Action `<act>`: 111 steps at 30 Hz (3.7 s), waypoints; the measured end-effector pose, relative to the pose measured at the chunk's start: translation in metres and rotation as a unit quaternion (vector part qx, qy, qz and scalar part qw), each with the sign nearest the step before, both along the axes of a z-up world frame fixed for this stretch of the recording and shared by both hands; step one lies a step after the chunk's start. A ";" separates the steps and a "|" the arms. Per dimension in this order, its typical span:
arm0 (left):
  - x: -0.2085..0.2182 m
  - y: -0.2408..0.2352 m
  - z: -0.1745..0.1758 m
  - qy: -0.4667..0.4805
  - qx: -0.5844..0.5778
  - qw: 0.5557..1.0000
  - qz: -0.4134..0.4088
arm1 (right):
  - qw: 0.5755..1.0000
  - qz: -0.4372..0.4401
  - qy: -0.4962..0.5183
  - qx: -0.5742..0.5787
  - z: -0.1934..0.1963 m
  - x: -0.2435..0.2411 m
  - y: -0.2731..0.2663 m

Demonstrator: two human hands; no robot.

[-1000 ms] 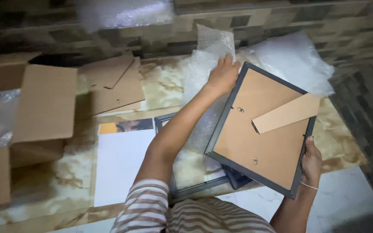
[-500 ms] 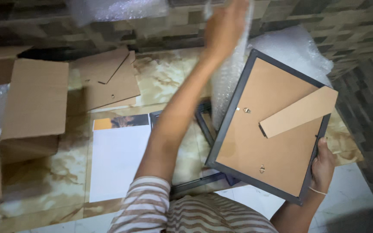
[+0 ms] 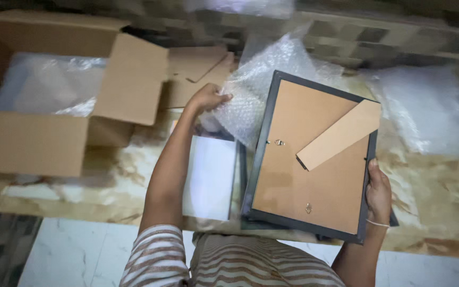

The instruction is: The person wraps a picture frame in bubble wrap, secures it, and places it inside a cardboard box along with other frames.

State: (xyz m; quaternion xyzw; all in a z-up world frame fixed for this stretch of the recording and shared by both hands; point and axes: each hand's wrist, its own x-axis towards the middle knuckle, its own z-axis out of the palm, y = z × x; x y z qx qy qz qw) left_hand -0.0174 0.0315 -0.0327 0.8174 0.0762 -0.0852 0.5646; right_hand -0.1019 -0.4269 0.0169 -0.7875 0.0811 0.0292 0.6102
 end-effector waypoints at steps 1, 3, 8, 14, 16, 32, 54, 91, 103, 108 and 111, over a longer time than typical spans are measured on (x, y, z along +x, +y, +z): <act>-0.014 0.013 -0.008 0.001 0.036 0.999 0.035 | 0.999 0.000 -0.008 -0.040 -0.006 0.003 0.010; -0.038 0.037 -0.034 0.004 0.073 0.994 0.076 | 0.997 0.007 -0.017 -0.079 -0.023 0.010 0.028; -0.081 0.090 -0.115 0.167 0.146 0.973 0.060 | 0.984 0.150 -0.085 0.048 -0.076 0.048 0.069; -0.171 0.088 -0.044 0.133 -0.030 0.962 0.236 | 0.979 0.174 -0.017 0.108 -0.071 0.041 0.147; -0.203 0.086 -0.075 0.051 -0.042 0.974 0.216 | 0.978 0.172 -0.019 0.116 -0.047 0.026 0.176; -0.263 0.151 -0.088 0.104 0.181 0.958 0.196 | 0.983 0.144 0.020 0.111 -0.065 0.050 0.201; -0.170 0.001 -0.066 0.055 0.081 0.933 0.345 | 0.973 0.202 -0.047 -0.097 -0.084 0.078 0.213; -0.110 -0.028 -0.079 -0.019 0.025 0.960 0.278 | 0.833 -0.176 -0.179 -0.493 -0.084 0.069 -0.056; -0.091 -0.046 -0.071 -0.061 0.019 0.972 0.225 | 0.988 0.059 -0.025 -0.140 -0.012 -0.001 0.135; -0.079 -0.046 -0.077 -0.116 -0.005 0.969 0.218 | 0.981 0.071 -0.079 -0.159 -0.062 0.041 0.102; -0.072 -0.030 -0.062 -0.166 -0.087 0.963 0.194 | 0.982 0.041 -0.054 -0.176 -0.063 0.070 0.091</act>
